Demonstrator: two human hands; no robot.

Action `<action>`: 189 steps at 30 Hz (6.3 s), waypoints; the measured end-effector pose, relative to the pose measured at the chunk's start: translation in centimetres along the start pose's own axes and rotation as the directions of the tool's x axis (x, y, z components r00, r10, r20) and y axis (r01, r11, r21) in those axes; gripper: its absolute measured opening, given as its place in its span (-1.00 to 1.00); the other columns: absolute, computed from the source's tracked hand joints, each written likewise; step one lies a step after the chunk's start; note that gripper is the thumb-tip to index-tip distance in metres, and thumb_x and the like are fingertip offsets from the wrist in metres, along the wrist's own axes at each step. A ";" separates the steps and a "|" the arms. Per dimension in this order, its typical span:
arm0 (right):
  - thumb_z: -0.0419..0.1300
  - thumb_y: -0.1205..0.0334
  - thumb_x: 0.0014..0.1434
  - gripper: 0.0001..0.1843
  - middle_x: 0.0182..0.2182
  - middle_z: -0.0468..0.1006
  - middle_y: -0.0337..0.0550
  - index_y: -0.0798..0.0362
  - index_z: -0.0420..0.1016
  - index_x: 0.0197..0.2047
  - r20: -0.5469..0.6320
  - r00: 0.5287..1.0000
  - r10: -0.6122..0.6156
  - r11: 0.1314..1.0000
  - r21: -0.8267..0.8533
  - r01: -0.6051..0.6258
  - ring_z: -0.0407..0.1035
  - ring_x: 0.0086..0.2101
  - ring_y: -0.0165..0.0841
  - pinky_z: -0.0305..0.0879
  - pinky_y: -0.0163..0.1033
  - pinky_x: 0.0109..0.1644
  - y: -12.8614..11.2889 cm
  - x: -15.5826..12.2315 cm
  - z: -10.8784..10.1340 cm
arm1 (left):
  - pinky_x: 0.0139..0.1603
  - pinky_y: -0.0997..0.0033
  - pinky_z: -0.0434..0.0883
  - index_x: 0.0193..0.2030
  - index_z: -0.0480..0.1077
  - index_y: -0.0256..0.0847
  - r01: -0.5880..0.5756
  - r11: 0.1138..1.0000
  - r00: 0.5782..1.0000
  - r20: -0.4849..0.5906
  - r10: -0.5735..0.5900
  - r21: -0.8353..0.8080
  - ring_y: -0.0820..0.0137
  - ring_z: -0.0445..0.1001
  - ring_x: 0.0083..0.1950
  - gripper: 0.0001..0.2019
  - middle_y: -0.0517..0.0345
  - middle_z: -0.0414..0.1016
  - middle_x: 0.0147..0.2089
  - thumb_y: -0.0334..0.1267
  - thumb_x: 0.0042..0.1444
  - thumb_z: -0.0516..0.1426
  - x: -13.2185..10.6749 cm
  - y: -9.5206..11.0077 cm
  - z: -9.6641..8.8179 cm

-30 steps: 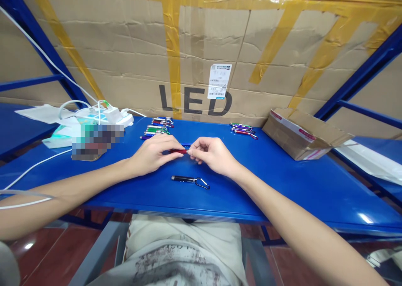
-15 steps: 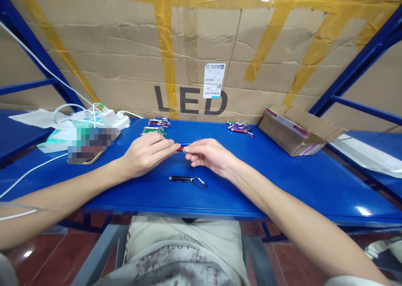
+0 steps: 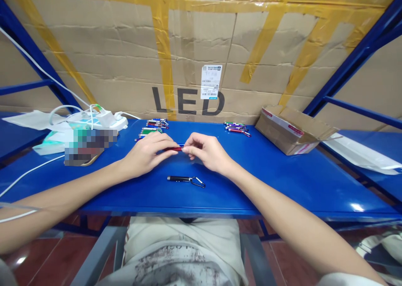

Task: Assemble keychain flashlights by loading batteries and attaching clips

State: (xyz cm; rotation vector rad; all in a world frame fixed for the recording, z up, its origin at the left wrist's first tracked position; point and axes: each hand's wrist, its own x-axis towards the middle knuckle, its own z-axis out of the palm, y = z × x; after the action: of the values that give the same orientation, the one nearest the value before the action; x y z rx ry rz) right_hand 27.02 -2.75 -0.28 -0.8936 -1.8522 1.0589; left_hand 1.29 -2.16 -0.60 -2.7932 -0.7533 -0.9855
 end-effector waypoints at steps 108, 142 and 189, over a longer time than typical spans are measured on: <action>0.21 -0.20 0.35 -0.58 -0.24 0.61 -0.08 0.02 0.49 -0.19 0.419 0.813 0.405 0.742 -0.669 -0.025 0.36 -0.31 -0.27 0.25 -0.20 -0.23 -0.8 -0.3 -8.0 | 0.06 0.20 0.53 0.15 0.62 -0.18 0.053 0.986 0.999 0.009 -0.052 -0.156 0.23 0.63 -0.03 -0.71 -0.02 0.66 -0.02 -0.11 0.57 0.13 0.0 -1.0 0.6; 0.41 -0.22 0.32 -0.52 -0.29 0.68 -0.12 0.08 0.68 -0.13 0.167 0.985 0.050 0.996 0.064 -0.062 0.47 -0.40 -0.39 0.47 -0.22 -0.28 -0.5 -0.3 -1.1 | -0.08 0.29 0.46 0.04 0.38 -0.15 0.249 0.932 0.956 0.221 -0.193 -0.265 0.30 0.56 -0.17 -0.67 0.10 0.59 -0.14 -0.09 0.64 -0.14 0.0 0.9 -0.1; 0.32 -0.06 0.41 -0.69 -0.32 0.63 -0.17 0.03 0.58 -0.07 0.193 0.979 0.070 0.985 -0.171 -0.037 0.43 -0.38 -0.36 0.36 -0.24 -0.30 -0.9 -0.1 -4.2 | 0.09 0.21 0.48 0.25 0.56 -0.21 0.091 0.985 0.993 0.090 -0.078 -0.144 0.21 0.59 0.01 -0.70 -0.03 0.63 -0.01 -0.17 0.58 0.09 0.1 -0.4 0.1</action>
State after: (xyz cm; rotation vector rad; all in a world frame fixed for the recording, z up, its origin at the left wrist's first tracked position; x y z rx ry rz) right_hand 30.63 -1.83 1.82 -0.9687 -2.1186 1.0700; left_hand 1.20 -1.71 -0.68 -2.9693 -0.8489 -0.9814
